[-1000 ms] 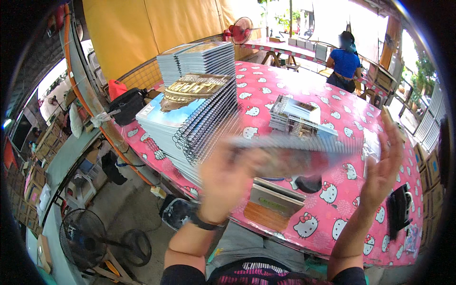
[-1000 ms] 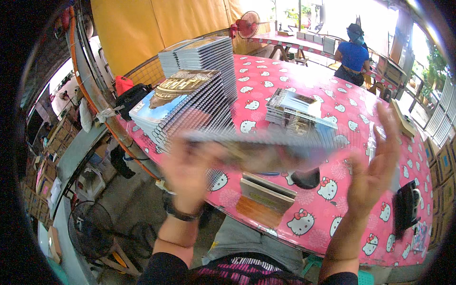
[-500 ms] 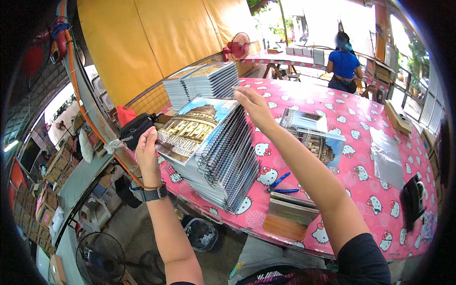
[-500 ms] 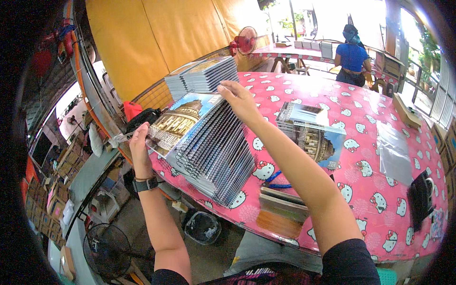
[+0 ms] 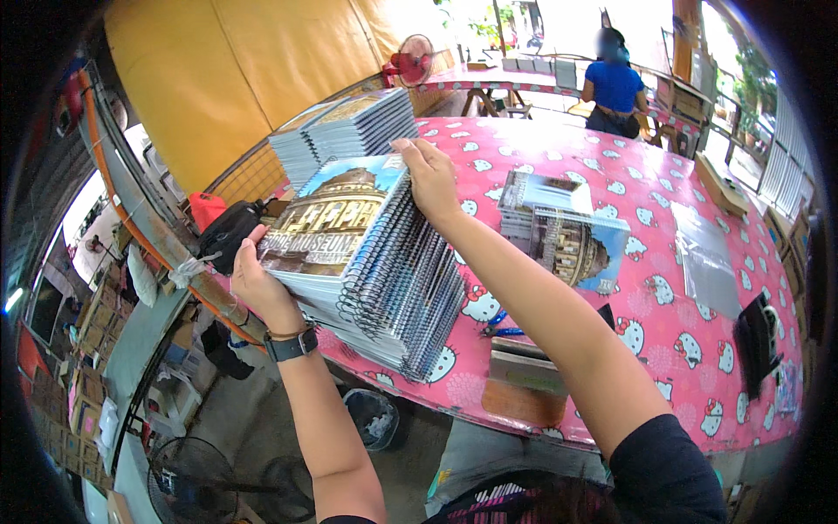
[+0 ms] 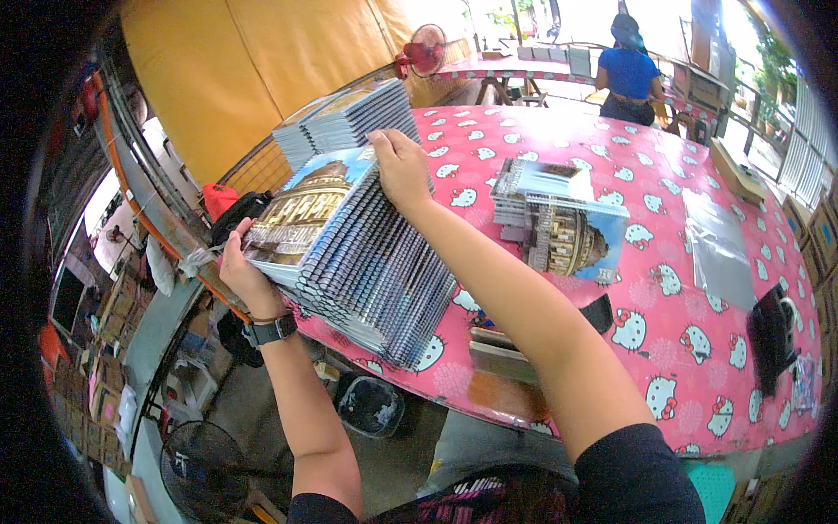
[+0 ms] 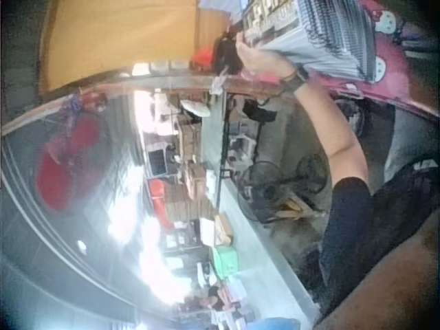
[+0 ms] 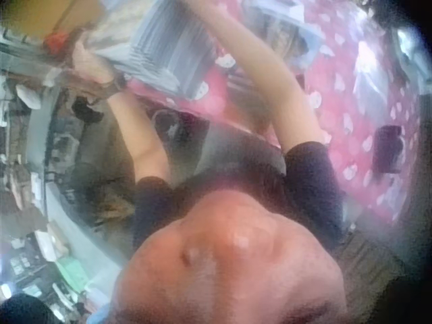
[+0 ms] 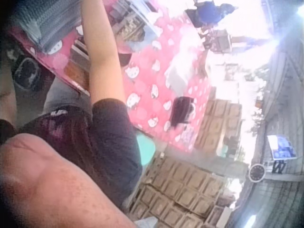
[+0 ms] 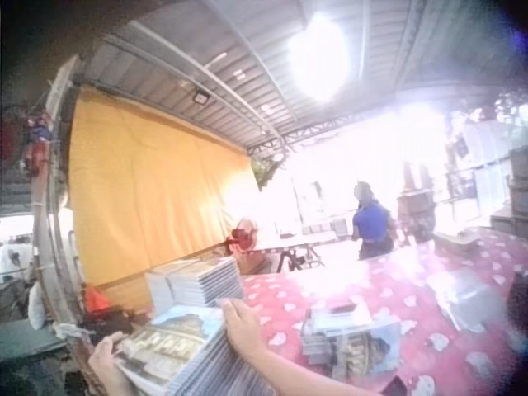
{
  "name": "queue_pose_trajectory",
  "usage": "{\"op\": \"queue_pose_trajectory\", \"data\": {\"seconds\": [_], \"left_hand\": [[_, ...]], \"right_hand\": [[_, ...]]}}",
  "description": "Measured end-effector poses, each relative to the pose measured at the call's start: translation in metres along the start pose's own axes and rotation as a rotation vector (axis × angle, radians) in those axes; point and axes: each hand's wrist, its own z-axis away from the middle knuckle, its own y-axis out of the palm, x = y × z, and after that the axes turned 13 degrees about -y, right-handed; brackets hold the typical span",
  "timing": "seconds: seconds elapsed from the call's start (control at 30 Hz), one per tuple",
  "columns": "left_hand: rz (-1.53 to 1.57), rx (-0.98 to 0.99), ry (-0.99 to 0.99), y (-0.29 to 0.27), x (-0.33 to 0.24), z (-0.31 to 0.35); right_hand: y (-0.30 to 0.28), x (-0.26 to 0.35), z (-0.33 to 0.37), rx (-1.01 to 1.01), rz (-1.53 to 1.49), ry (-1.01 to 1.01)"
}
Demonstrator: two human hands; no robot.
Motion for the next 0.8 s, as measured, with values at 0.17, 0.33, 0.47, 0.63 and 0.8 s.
{"op": "queue_pose_trajectory", "data": {"seconds": [0.17,0.33,0.47,0.63,0.8], "left_hand": [[-0.020,0.007,0.131,-0.018,0.001,-0.006],[0.027,0.003,0.241,-0.092,-0.032,0.070],[-0.095,0.017,0.274,-0.108,-0.021,0.137],[-0.025,0.131,0.292,-0.066,-0.006,0.181],[-0.002,0.363,0.381,-0.007,-0.003,0.218]], "right_hand": [[-0.044,-0.001,0.007,0.136,0.116,-0.071],[-0.239,-0.020,0.010,0.596,1.003,0.026],[-0.320,-0.026,0.041,0.688,1.184,0.120],[-0.329,-0.028,0.052,0.697,1.228,0.052],[-0.321,0.008,0.054,0.484,1.223,-0.286]]}}
